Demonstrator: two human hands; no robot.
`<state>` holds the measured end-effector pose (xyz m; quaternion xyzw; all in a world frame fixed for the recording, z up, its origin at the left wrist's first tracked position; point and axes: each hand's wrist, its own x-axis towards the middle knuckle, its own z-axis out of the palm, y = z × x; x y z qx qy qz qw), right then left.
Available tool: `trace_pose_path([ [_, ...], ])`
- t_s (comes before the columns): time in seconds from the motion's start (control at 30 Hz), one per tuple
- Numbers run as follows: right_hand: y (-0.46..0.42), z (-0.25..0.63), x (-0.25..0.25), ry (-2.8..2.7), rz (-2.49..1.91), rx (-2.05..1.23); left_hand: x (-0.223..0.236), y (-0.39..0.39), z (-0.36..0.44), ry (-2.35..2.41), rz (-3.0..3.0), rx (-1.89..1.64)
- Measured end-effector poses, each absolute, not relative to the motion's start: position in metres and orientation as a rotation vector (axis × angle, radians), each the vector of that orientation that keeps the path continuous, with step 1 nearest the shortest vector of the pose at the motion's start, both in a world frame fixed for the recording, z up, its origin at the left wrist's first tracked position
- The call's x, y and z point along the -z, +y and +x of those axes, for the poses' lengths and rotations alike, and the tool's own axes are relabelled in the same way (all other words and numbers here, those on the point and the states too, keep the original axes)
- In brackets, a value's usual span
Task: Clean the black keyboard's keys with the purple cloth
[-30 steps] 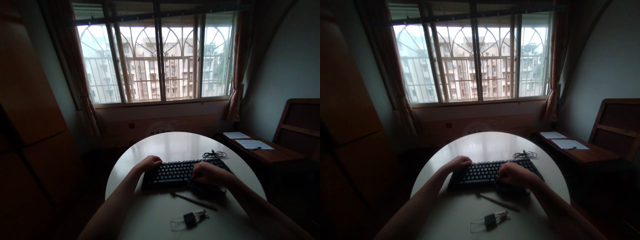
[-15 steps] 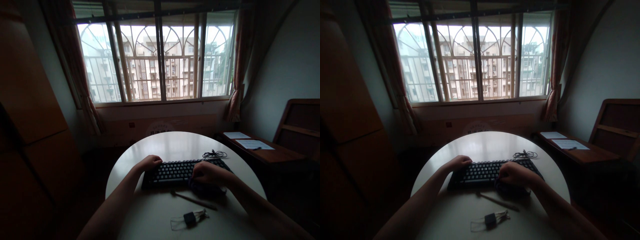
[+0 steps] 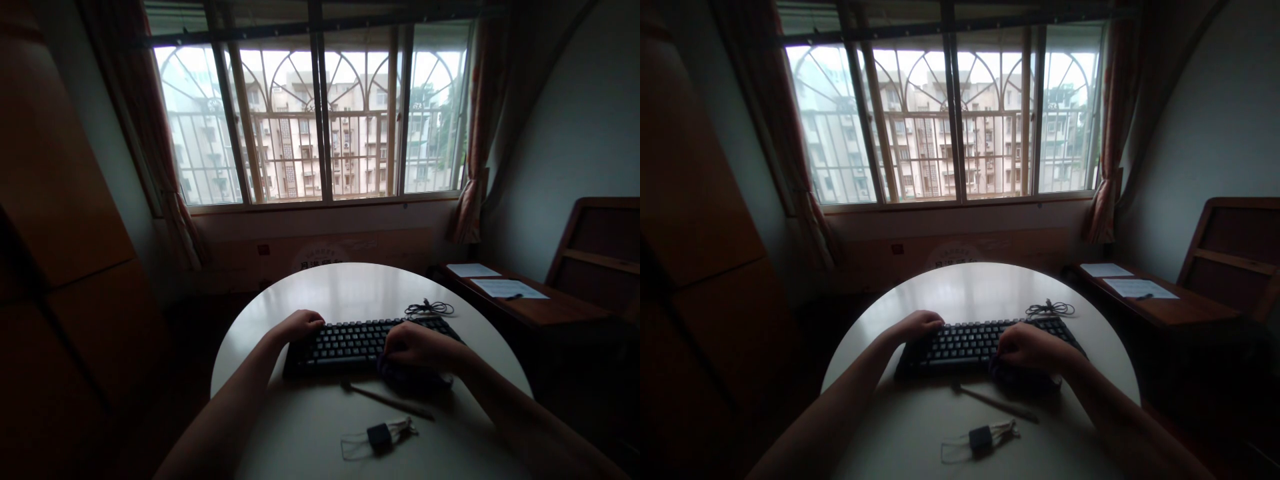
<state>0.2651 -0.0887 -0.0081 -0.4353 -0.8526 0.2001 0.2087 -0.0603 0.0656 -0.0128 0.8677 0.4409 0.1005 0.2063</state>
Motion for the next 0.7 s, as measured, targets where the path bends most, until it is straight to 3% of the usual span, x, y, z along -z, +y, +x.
trace_pose_path([
  [0.7,-0.0820,0.2703,0.0147,-2.319,-1.219,-0.715,0.0109,0.0644,-0.0595,1.235,2.412,-0.250],
])
